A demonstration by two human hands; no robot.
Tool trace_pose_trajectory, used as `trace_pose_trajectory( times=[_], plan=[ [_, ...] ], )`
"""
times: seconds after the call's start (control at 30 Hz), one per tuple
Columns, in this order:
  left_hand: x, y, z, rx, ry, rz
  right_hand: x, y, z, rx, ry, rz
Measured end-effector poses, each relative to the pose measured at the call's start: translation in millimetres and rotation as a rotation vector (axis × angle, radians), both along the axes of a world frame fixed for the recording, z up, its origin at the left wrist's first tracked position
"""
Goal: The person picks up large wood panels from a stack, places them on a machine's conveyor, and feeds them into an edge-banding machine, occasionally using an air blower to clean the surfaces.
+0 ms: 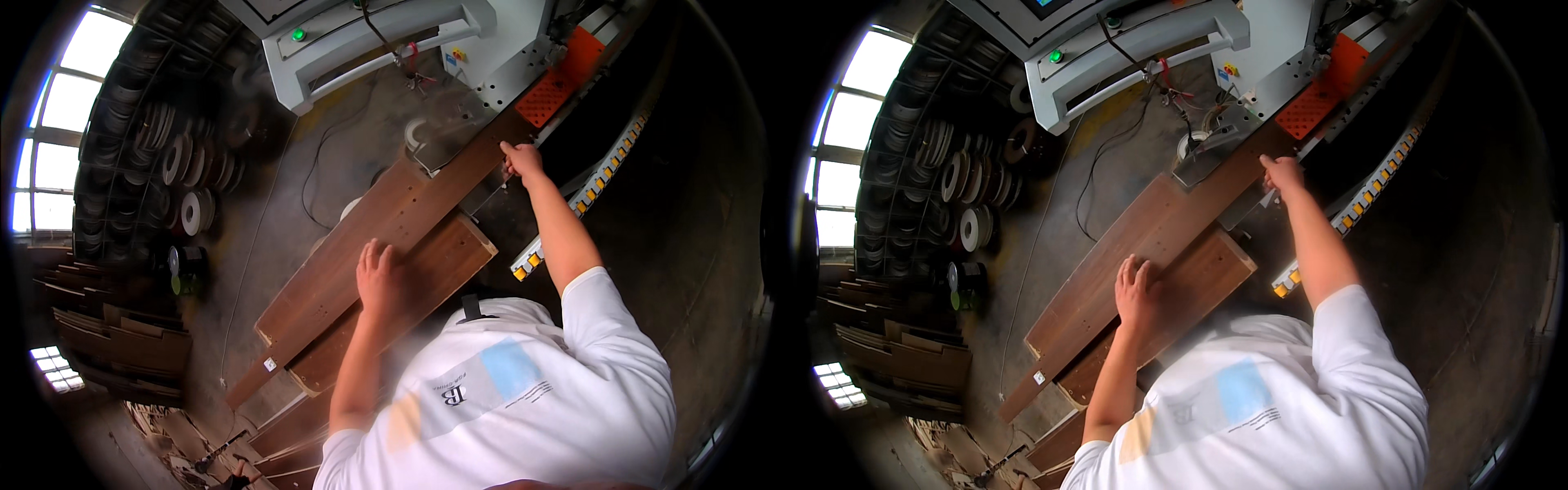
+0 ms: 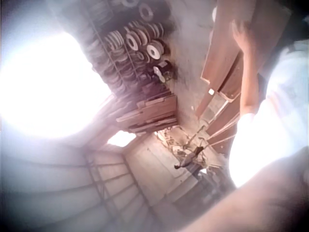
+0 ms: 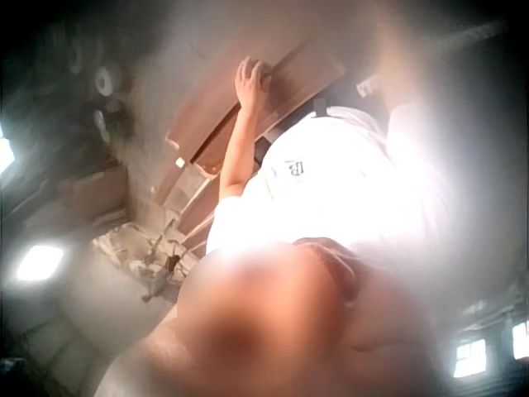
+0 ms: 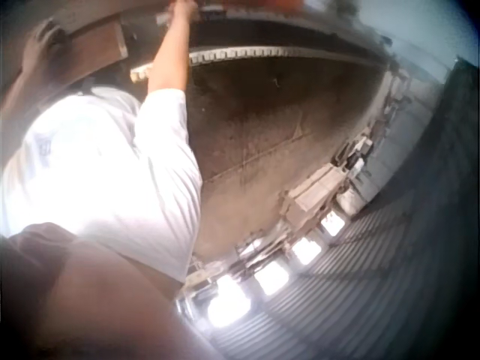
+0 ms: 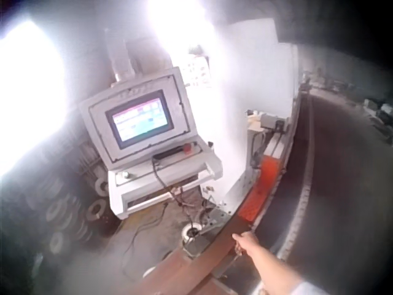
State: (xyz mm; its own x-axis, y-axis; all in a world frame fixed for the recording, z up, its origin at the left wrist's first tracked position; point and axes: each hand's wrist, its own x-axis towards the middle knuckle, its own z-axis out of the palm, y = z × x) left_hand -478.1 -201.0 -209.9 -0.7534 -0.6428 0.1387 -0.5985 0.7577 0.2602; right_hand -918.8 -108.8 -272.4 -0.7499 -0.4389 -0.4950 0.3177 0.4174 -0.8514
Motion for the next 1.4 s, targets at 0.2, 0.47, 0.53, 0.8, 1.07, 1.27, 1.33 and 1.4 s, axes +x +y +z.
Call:
trace_pose_trajectory(
  times=[0.2, 0.47, 0.53, 0.8, 1.07, 1.27, 1.33, 1.4],
  plan=[
    [24, 57, -21, 0.425, 0.25, 0.232, -50, 8, -10, 0.053, 0.078, -0.062],
    [158, 27, -23, 1.402, 0.798, 1.132, -36, 0, 9, 0.306, 0.17, 0.0],
    [211, 13, -37, 1.387, 0.93, 1.193, -4, -5, 5, 0.294, 0.174, 0.071],
    [271, -6, -55, 1.328, 0.984, 1.194, 126, -14, 7, 0.252, 0.014, 0.413],
    [265, -1, -44, 1.284, 1.045, 1.172, 242, -29, 12, 0.23, -0.115, 0.45],
    [269, 2, -53, 1.279, 1.134, 1.132, 244, -28, 14, 0.218, -0.104, 0.425],
    [268, 2, -52, 1.278, 1.138, 1.107, 247, -28, 15, 0.233, -0.066, 0.418],
    [268, 2, -52, 1.283, 1.137, 1.095, 251, -28, 16, 0.241, -0.01, 0.422]
  ],
)
